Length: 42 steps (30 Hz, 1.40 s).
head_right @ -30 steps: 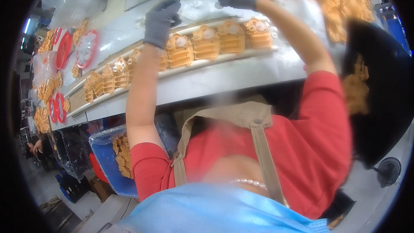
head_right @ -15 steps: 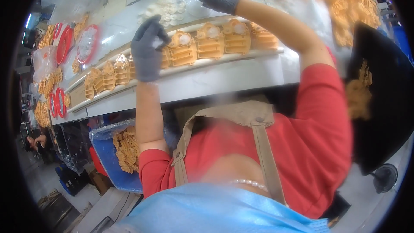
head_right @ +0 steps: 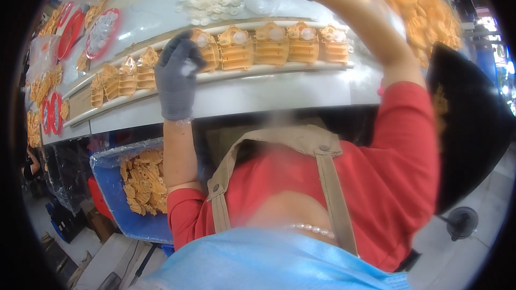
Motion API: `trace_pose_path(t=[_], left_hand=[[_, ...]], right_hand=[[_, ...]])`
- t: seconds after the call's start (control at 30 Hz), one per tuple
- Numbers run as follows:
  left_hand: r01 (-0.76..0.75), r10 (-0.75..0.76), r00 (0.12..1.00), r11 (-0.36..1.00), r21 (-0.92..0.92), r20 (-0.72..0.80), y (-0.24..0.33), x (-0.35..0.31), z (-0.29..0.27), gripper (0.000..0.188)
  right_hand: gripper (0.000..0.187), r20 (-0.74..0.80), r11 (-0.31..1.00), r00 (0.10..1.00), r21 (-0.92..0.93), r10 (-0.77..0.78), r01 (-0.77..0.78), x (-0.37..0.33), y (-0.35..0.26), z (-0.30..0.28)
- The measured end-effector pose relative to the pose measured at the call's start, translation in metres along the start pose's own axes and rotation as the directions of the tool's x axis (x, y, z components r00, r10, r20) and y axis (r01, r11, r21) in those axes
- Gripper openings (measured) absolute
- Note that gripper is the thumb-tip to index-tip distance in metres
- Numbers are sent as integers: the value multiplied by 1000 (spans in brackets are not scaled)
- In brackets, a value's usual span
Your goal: The person places waffle-like snacks into plastic trays and applies decorative stickers to them by hand.
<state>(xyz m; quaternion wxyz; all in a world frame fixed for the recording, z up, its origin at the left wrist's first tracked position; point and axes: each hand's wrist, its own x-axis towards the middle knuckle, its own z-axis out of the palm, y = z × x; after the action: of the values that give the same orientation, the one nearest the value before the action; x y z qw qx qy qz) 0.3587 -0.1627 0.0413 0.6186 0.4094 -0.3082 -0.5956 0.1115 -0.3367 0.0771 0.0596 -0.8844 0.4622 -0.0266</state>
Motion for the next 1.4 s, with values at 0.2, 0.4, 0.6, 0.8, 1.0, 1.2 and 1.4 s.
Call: trace_pose_path(t=[0.2, 0.4, 0.6, 0.8, 1.0, 1.2, 1.4], left_hand=[[17, -17, 1000, 1000, 7, 0, 4, -15, -21, 24], [75, -76, 995, 997, -15, -71, 5, -25, -30, 22], [78, -80, 995, 996, -30, -62, 4, -29, -28, 23], [107, -108, 992, 994, -27, -60, -2, -31, -16, 25], [114, -114, 991, 993, -8, -70, -2, -33, 2, 20], [125, -124, 989, 992, 5, -81, -7, -35, 11, 20], [118, -118, 990, 993, -4, -75, -11, -37, 13, 20]], right_hand=[[18, -202, 768, 830, -536, -520, 351, 4, -7, 24], [21, -150, 878, 893, -307, -425, 366, 10, -27, 26], [22, -18, 905, 984, 396, 180, -158, 10, -5, 26], [34, 35, 650, 979, 743, 203, -161, -9, 24, 37], [33, 16, 361, 985, 930, 170, -77, -31, 29, 33], [30, 50, 186, 986, 979, 157, -79, -34, 33, 34], [27, -121, 909, 980, 404, 161, -99, -28, 31, 45]])
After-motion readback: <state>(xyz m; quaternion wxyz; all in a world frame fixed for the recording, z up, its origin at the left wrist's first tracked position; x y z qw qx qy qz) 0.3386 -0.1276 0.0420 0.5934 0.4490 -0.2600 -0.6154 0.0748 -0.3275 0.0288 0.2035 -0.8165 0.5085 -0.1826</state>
